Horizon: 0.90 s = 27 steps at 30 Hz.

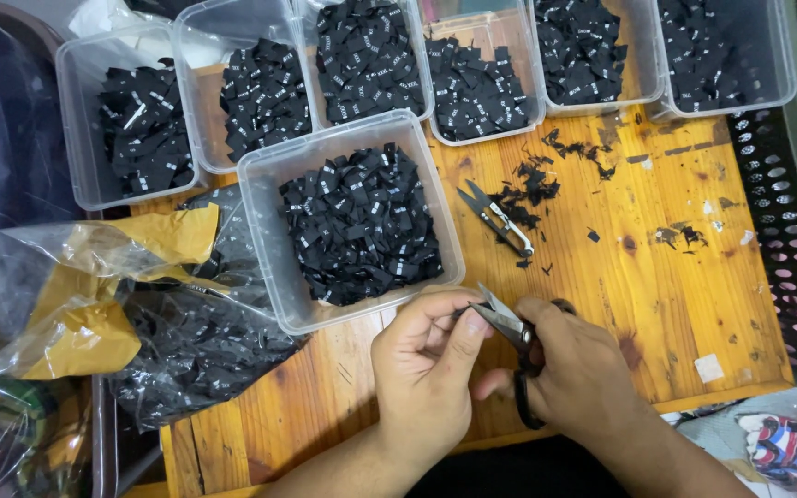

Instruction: The person repeatedly picks small black fabric tags from a plastic container and cuts them into smaller pieces using scissors. The cut pieces are returned to the same container. The person also uses a utility knife to trim or separate some tags. The workspace includes multiple containers of similar tags and scattered cuttings on a wooden table.

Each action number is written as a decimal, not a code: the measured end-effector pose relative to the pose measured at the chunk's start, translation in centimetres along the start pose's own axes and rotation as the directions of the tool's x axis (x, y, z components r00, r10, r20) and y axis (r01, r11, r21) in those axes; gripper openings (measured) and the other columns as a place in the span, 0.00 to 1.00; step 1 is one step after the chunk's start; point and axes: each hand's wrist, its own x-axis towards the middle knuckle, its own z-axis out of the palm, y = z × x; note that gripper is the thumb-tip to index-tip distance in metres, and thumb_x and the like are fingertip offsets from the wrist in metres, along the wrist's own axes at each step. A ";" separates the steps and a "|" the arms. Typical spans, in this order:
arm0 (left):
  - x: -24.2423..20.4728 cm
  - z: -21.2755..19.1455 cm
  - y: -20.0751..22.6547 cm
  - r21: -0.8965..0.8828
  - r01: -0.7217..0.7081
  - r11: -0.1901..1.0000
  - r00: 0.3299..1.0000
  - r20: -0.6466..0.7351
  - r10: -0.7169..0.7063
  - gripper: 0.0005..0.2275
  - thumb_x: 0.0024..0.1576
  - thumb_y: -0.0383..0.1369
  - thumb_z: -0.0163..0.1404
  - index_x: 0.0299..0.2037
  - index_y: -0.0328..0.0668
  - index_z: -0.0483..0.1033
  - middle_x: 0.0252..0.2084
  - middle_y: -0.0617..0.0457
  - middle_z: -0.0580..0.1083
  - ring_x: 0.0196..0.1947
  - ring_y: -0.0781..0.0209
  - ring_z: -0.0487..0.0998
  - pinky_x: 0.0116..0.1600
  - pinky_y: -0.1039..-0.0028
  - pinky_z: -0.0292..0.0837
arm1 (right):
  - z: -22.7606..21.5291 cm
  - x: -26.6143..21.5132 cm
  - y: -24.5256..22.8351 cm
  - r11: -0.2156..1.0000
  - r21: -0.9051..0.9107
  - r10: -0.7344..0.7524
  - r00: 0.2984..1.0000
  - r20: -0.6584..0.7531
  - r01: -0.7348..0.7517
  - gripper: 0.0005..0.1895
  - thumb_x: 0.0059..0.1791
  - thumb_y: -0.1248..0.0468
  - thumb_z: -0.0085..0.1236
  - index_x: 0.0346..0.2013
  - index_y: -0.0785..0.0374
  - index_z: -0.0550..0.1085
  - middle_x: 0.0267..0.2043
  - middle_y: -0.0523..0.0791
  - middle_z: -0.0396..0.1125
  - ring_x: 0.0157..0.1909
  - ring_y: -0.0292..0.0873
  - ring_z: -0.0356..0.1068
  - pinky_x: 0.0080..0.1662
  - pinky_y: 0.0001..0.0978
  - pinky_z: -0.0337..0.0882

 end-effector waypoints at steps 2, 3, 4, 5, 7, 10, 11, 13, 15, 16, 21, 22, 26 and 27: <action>-0.2 0.0 -0.2 -0.002 0.027 1.000 0.999 -0.022 -0.027 0.06 0.62 0.26 0.53 0.45 0.31 0.76 0.41 0.45 0.78 0.40 0.61 0.80 0.46 0.75 0.79 | 0.1 -0.1 0.3 1.000 0.014 0.016 1.000 0.012 -0.016 0.45 0.32 0.25 0.58 0.45 0.58 0.70 0.23 0.41 0.64 0.26 0.44 0.70 0.33 0.37 0.68; -0.2 0.0 -0.4 -0.005 0.055 0.998 0.997 -0.044 -0.055 0.06 0.61 0.26 0.54 0.44 0.31 0.76 0.39 0.46 0.79 0.38 0.63 0.80 0.45 0.76 0.79 | 0.2 -0.2 0.5 0.999 0.028 0.033 0.999 0.025 -0.034 0.46 0.32 0.26 0.61 0.46 0.59 0.69 0.24 0.43 0.65 0.27 0.46 0.71 0.34 0.38 0.68; -0.1 0.1 -0.2 -0.006 0.054 0.999 0.998 -0.044 -0.054 0.06 0.61 0.26 0.54 0.44 0.31 0.76 0.39 0.46 0.79 0.38 0.63 0.80 0.45 0.76 0.79 | -0.1 0.0 0.2 0.999 0.027 0.032 0.999 0.024 -0.033 0.46 0.32 0.26 0.61 0.46 0.59 0.69 0.24 0.43 0.65 0.27 0.46 0.71 0.34 0.38 0.68; 0.0 0.1 -0.1 -0.005 0.063 0.998 0.997 -0.040 -0.064 0.06 0.61 0.26 0.54 0.43 0.31 0.77 0.39 0.45 0.80 0.39 0.62 0.81 0.46 0.76 0.79 | -0.4 0.2 0.0 0.995 0.044 0.086 0.996 0.036 -0.087 0.42 0.32 0.28 0.63 0.43 0.57 0.71 0.23 0.42 0.67 0.27 0.44 0.73 0.34 0.36 0.69; 0.1 0.2 0.3 -0.006 0.072 0.997 0.997 -0.036 -0.072 0.06 0.60 0.27 0.54 0.43 0.31 0.78 0.39 0.45 0.80 0.39 0.61 0.82 0.48 0.76 0.80 | -0.5 0.2 0.3 0.988 0.059 0.138 0.989 0.049 -0.141 0.38 0.32 0.31 0.65 0.41 0.55 0.72 0.22 0.41 0.69 0.27 0.41 0.75 0.34 0.35 0.70; 0.5 0.2 1.0 -0.041 0.024 0.999 0.999 0.022 -0.023 0.07 0.62 0.29 0.52 0.42 0.31 0.77 0.39 0.42 0.80 0.40 0.58 0.83 0.46 0.74 0.81 | -0.8 0.3 1.5 0.963 0.188 0.180 0.980 0.083 -0.192 0.49 0.27 0.38 0.74 0.57 0.52 0.71 0.42 0.40 0.80 0.38 0.39 0.83 0.42 0.30 0.78; 0.7 0.2 1.2 -0.028 -0.032 0.999 0.999 0.039 0.033 0.04 0.61 0.27 0.54 0.41 0.32 0.78 0.38 0.43 0.80 0.41 0.58 0.82 0.48 0.74 0.80 | -1.4 0.8 1.4 0.909 0.361 0.165 0.975 0.151 -0.210 0.52 0.31 0.29 0.56 0.62 0.57 0.68 0.34 0.38 0.69 0.31 0.36 0.71 0.37 0.29 0.70; 0.9 0.1 1.6 -0.013 -0.103 0.995 0.994 0.040 0.103 0.03 0.60 0.24 0.55 0.40 0.33 0.80 0.38 0.44 0.80 0.42 0.57 0.81 0.51 0.73 0.79 | -2.0 1.4 1.1 0.824 0.522 0.119 0.968 0.219 -0.219 0.60 0.36 0.20 0.38 0.66 0.62 0.64 0.26 0.36 0.59 0.25 0.32 0.60 0.31 0.27 0.61; 1.4 -0.2 2.2 0.220 -0.189 0.957 0.982 0.057 0.181 0.05 0.53 0.23 0.63 0.34 0.42 0.81 0.36 0.48 0.81 0.37 0.62 0.82 0.44 0.78 0.78 | -2.1 2.1 0.7 0.690 0.700 0.190 0.979 0.070 -0.184 0.53 0.38 0.29 0.53 0.64 0.66 0.67 0.26 0.36 0.55 0.24 0.29 0.50 0.29 0.21 0.49; 1.5 -0.3 2.4 0.222 -0.215 0.951 0.977 0.051 0.209 0.05 0.53 0.23 0.63 0.34 0.42 0.81 0.36 0.48 0.81 0.37 0.62 0.82 0.44 0.78 0.78 | -2.3 2.2 0.7 0.695 0.702 0.164 0.985 0.058 -0.156 0.53 0.38 0.29 0.53 0.64 0.66 0.67 0.26 0.36 0.55 0.24 0.29 0.50 0.29 0.21 0.49; 1.6 -0.6 2.9 0.178 -0.095 0.979 0.990 0.119 0.074 0.05 0.54 0.25 0.64 0.32 0.39 0.80 0.29 0.52 0.76 0.28 0.66 0.75 0.35 0.79 0.71 | -2.9 3.2 -0.3 0.428 0.901 0.143 0.990 0.014 -0.074 0.37 0.42 0.70 0.63 0.65 0.71 0.62 0.36 0.52 0.72 0.41 0.43 0.73 0.48 0.31 0.72; 1.6 -0.8 2.8 0.180 -0.105 0.978 0.990 0.115 0.085 0.05 0.54 0.25 0.64 0.32 0.39 0.80 0.29 0.52 0.76 0.28 0.66 0.75 0.35 0.79 0.71 | -3.1 3.6 -0.6 0.428 0.901 0.131 0.991 0.010 -0.066 0.37 0.42 0.70 0.63 0.65 0.71 0.62 0.36 0.52 0.72 0.41 0.43 0.73 0.48 0.31 0.72; 1.9 -1.7 2.2 0.095 0.067 0.993 0.994 0.078 -0.075 0.04 0.53 0.24 0.64 0.33 0.40 0.82 0.31 0.52 0.80 0.30 0.70 0.79 0.39 0.81 0.76 | -3.6 5.5 -1.4 0.488 0.861 0.152 0.985 0.080 -0.145 0.36 0.41 0.70 0.64 0.64 0.69 0.65 0.32 0.49 0.74 0.38 0.43 0.74 0.45 0.32 0.73; 2.1 -1.9 1.9 0.035 0.134 0.990 0.988 0.072 -0.136 0.04 0.52 0.24 0.65 0.34 0.39 0.83 0.33 0.51 0.82 0.32 0.71 0.81 0.41 0.82 0.78 | -3.6 5.9 -1.4 0.493 0.862 0.105 0.991 0.079 -0.120 0.35 0.43 0.69 0.63 0.64 0.68 0.65 0.31 0.48 0.74 0.37 0.42 0.74 0.46 0.30 0.72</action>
